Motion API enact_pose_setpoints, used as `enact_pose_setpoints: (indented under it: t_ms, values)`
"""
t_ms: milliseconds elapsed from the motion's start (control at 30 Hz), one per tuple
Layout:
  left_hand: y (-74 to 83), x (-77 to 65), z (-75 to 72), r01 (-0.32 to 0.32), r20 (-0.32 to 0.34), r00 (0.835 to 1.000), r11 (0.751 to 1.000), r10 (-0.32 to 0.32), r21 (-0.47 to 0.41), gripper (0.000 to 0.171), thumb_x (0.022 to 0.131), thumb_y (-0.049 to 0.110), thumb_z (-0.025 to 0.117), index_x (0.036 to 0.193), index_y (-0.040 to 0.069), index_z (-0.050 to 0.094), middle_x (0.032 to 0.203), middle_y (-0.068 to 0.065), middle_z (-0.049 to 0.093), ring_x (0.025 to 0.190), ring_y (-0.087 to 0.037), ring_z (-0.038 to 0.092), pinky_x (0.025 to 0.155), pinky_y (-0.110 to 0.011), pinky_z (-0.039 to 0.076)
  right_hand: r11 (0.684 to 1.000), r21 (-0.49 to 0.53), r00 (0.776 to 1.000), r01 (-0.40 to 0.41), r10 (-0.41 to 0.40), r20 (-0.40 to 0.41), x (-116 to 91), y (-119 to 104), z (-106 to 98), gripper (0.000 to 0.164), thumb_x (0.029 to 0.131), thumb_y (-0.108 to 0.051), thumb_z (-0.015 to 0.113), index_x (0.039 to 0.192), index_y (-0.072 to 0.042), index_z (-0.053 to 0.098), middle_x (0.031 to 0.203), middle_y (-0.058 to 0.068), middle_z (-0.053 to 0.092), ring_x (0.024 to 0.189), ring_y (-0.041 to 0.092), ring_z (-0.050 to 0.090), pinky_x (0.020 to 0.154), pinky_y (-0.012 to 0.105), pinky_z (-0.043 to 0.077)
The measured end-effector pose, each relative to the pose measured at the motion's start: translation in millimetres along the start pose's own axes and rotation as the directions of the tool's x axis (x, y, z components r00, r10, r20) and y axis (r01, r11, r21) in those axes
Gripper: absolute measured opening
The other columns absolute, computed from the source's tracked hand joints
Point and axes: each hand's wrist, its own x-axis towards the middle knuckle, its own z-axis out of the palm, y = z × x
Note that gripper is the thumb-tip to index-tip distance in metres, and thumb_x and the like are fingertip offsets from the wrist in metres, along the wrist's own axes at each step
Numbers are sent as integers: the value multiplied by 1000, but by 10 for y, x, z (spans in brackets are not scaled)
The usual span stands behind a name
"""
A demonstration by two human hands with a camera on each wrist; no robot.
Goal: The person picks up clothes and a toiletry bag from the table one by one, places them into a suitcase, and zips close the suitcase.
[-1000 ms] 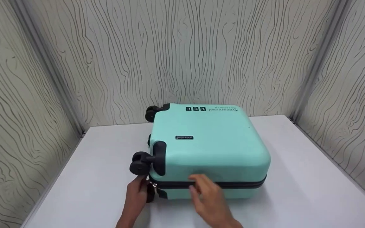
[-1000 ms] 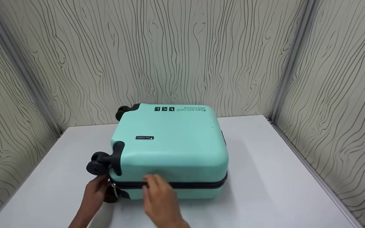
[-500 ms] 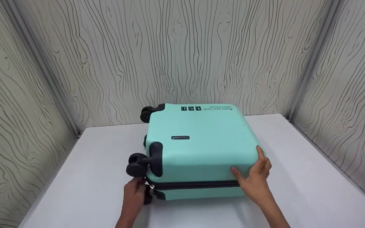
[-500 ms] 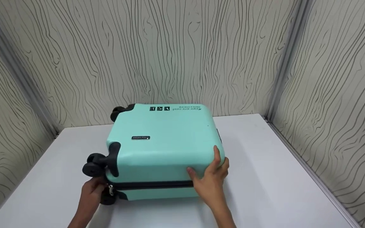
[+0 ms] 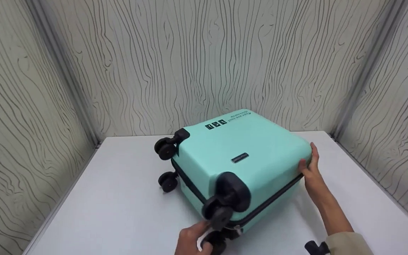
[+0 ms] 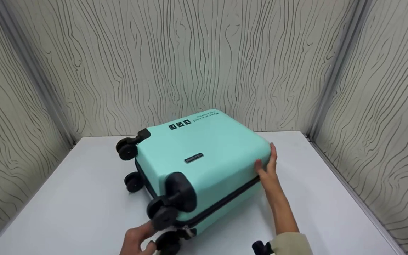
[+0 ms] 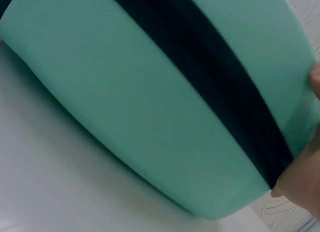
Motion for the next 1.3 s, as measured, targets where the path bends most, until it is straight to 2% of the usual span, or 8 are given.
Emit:
enact_pose_setpoints:
  t_ms: [133, 267, 467, 733, 800, 967, 1167, 1300]
  values:
    - [-38, 75, -53, 108, 149, 985, 984, -87, -139, 56, 71, -10, 48, 124, 6, 59, 119, -11, 64, 109, -18, 60, 85, -27, 53, 995, -34, 993, -95, 93, -69, -139, -13, 47, 67, 98, -49, 25, 139, -43, -27, 150, -5, -31, 138, 20, -27, 112, 55, -9]
    - [-310, 291, -282, 210, -18, 977, 977, -210, -26, 52, 73, -11, 52, 121, 5, 61, 118, -10, 64, 105, -24, 63, 88, -34, 52, 968, -166, 981, -186, 172, -94, -428, -59, 286, 73, 96, -55, 25, 139, -37, -31, 149, -5, -33, 138, 23, -27, 112, 58, -3]
    - [-873, 891, -687, 418, -219, 891, 906, -397, 60, 58, 77, -7, 50, 134, -2, 45, 127, -20, 56, 116, -31, 54, 97, -43, 45, 923, -275, 962, -269, 244, -122, -795, -250, 834, 81, 95, -56, 28, 143, -20, -26, 152, 2, -27, 141, 27, -16, 115, 51, 1]
    - [-1175, 1469, -678, 552, -31, 814, 790, -580, -266, 57, 77, -3, 49, 126, 27, 53, 100, 0, 57, 88, -19, 47, 76, -31, 39, 964, -183, 979, -196, 180, -101, -1163, -334, 1291, 81, 98, -43, 37, 146, -9, -19, 153, 13, -23, 142, 32, -11, 114, 49, 14]
    - [-1190, 1428, -726, 567, -29, 799, 768, -601, -297, 59, 80, 0, 51, 128, 34, 51, 107, 2, 58, 91, -18, 48, 79, -30, 40, 973, -163, 986, -163, 156, -50, -1198, -322, 1403, 80, 100, -39, 36, 144, -9, -23, 152, 13, -26, 141, 32, -15, 114, 52, 8]
    - [-1112, 1217, -778, 592, -96, 781, 780, -617, -201, 13, 79, 2, 52, 90, 10, 55, 76, -1, 51, 73, -17, 47, 70, -29, 39, 990, -74, 993, -119, 120, 10, -1131, -322, 1395, 73, 101, -41, 24, 142, -14, -29, 151, 9, -31, 139, 29, -23, 112, 57, -5]
    - [-893, 864, -805, 593, -153, 789, 803, -595, -64, 15, 70, -6, 49, 71, 7, 40, 67, -1, 37, 63, -16, 39, 59, -28, 34, 998, 65, 992, -13, 4, 125, -800, -198, 1060, 56, 98, -48, 13, 143, -41, -19, 154, -5, -21, 142, 24, -16, 109, 64, 0]
    - [-676, 573, -770, 565, -158, 809, 823, -566, -58, 16, 70, -8, 52, 84, 0, 55, 78, -8, 57, 72, -19, 55, 66, -26, 47, 978, 196, 964, -76, 21, 266, -546, -173, 769, 50, 101, -37, 11, 149, -33, -4, 154, -5, 9, 139, 16, 13, 113, 44, 12]
